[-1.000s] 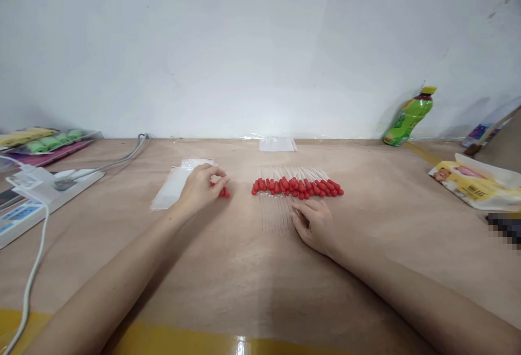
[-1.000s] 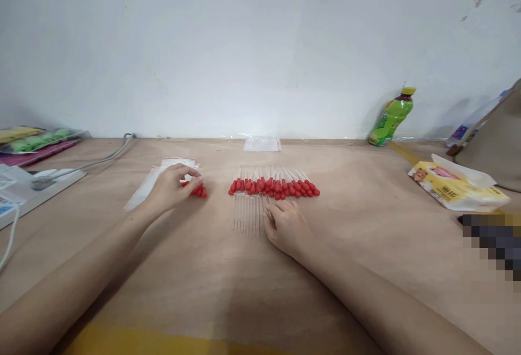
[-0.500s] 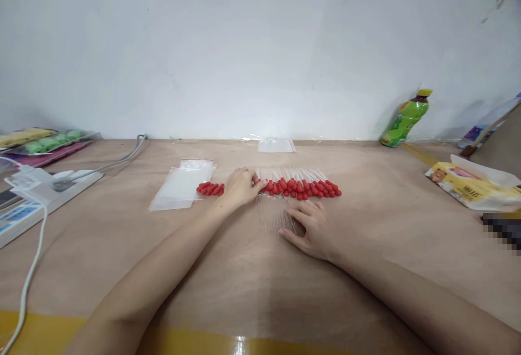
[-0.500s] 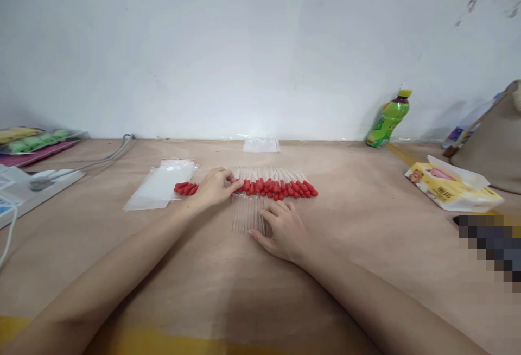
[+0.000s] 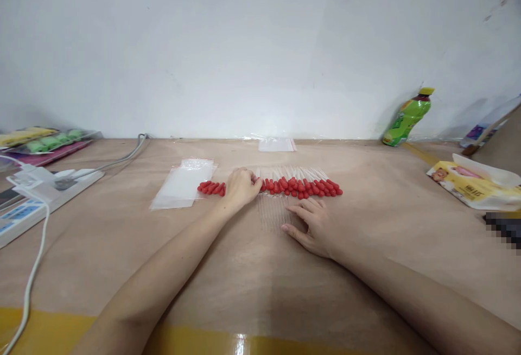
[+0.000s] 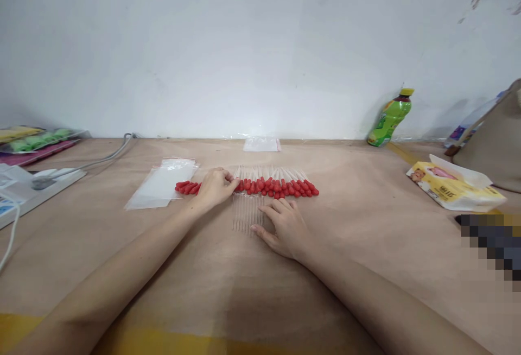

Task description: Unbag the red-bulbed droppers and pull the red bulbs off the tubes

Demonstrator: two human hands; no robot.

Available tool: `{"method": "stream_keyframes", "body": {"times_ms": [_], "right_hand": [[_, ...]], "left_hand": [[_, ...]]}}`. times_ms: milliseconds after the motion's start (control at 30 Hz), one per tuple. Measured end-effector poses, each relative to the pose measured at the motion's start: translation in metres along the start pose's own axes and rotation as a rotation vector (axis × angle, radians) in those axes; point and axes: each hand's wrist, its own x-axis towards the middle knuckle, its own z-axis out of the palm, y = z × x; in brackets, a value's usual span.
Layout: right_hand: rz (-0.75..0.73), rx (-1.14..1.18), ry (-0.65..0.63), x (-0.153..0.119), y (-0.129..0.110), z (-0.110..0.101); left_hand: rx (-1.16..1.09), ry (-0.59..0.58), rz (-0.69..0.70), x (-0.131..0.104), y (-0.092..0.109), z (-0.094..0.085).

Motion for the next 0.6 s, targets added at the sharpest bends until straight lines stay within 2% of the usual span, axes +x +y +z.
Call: {"method": "stream_keyframes", "body": {"times_ms": [167, 300, 433, 533, 600], "right_hand": [[0.005, 0.058, 0.087, -0.002, 0.011, 0.003], [0.021, 0.09, 0.216, -0.001, 0.016, 0.003], [-0.022, -0.003, 0.293, 0.002, 0.016, -0.002], [-0.125, -0.074, 0.234, 0.003, 0.016, -0.005], [-0.197, -0.088, 0.162, 0.002, 0.016, -0.005]], "left_hand": [[-0.068, -0.014, -0.03, -0.006, -0.003, -0.015], [-0.234, 0.047, 0.047, -0.024, -0.01, -0.029], [-0.253, 0.079, 0.307, -0.05, -0.019, -0.029], [-0.246, 0.088, 0.536, -0.066, -0.022, -0.021], [-0.247, 0.115, 0.638, -0.072, -0.022, -0.015]]}}
